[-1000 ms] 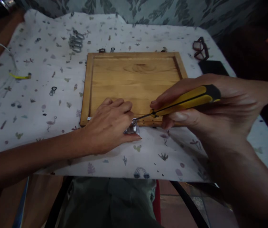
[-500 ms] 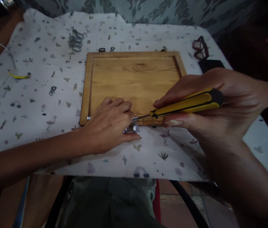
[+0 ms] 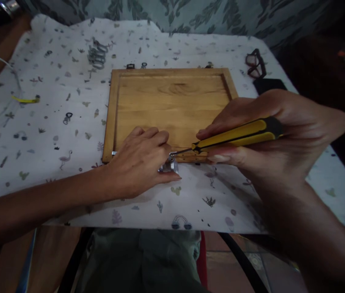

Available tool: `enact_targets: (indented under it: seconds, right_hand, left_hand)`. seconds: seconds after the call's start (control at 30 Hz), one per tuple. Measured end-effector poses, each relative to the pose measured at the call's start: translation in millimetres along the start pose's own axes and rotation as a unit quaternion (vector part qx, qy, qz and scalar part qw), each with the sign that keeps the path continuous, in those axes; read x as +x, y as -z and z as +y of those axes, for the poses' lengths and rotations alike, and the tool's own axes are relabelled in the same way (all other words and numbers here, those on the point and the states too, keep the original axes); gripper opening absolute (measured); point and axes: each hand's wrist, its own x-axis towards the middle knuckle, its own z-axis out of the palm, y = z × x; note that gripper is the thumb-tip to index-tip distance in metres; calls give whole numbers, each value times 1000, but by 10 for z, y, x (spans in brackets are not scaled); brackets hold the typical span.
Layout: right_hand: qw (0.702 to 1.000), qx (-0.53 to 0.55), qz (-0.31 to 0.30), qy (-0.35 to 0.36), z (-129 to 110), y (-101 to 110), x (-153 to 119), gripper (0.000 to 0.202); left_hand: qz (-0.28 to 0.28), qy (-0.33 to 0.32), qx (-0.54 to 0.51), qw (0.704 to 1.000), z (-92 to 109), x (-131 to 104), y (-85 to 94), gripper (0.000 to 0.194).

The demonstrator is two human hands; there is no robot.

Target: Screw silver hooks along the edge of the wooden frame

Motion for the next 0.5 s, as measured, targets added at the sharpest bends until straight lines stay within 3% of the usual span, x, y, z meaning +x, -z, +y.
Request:
enact_targets:
  seconds: [0.27,0.5]
  right_hand:
    - [1000,12,1,-7,31,-13,11,29]
    - [992,-25,32,-123,-71,66,-126,35]
  left_hand:
    - [-31,10,-4,999,21,9,45,51]
    - [-10,4,-3,1000,4,-9,26,49]
